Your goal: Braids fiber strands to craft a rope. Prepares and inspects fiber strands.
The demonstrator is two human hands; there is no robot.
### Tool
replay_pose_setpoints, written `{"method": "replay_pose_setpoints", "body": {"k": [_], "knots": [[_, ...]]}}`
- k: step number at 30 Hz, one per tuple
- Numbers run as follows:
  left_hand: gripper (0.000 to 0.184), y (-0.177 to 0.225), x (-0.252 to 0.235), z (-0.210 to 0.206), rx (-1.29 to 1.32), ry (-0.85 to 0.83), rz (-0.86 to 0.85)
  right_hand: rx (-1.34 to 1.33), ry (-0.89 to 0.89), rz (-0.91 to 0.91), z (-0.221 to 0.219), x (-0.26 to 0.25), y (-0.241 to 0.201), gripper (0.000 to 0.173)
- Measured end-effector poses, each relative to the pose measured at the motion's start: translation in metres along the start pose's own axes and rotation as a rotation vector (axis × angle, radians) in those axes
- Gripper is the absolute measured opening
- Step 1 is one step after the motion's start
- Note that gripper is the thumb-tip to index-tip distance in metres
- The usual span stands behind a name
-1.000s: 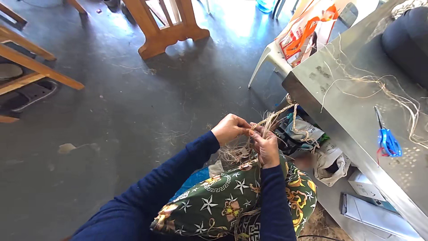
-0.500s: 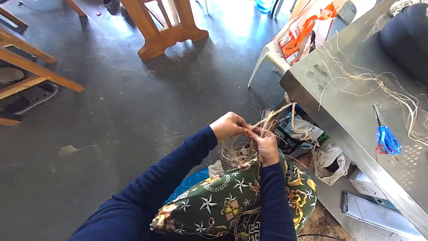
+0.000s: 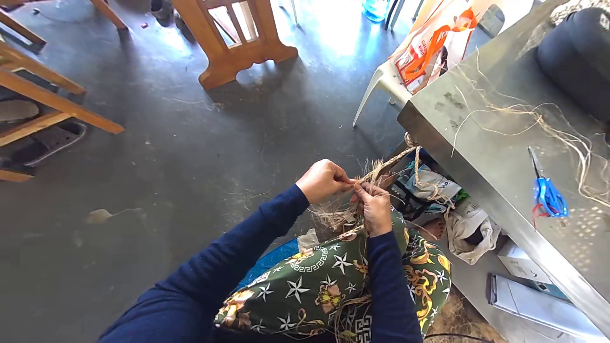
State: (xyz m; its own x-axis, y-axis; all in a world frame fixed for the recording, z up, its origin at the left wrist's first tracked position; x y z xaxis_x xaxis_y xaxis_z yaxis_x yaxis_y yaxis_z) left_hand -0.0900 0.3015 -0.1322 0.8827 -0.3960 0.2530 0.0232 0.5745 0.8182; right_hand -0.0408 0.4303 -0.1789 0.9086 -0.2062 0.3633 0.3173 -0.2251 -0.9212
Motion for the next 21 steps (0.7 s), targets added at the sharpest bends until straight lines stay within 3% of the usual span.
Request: {"method": "replay_pose_setpoints", "body": {"k": [10, 15, 21], "knots": [[0.011, -0.021, 0.006, 0.025, -0.007, -0.063, -0.053, 0.003, 0.051, -0.033, -0.002, 0.000, -0.001, 0.014], [0.013, -0.069, 0.021, 0.088, -0.072, -0.045, -0.152, 0.012, 0.068, -0.035, 0.001, -0.001, -0.001, 0.015], [0.017, -0.174, 0.065, 0.175, -0.083, 0.014, 0.240, 0.018, 0.061, -0.020, -0.001, -0.003, -0.002, 0.015]]}}
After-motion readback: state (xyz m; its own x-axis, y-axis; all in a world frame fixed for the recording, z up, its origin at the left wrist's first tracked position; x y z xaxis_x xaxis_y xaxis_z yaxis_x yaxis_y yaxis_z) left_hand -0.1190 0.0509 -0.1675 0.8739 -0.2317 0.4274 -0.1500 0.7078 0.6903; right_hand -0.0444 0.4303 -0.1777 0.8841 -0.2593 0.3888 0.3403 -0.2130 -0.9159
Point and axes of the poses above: each hand's wrist, its own x-axis away from the middle knuckle, its own z-axis out of the back of the hand, y = z × x, the point moved 10 cm from there along -x, towards the middle knuckle, and after that the axes turned 4 degrees about y, right-handed, at the moved point
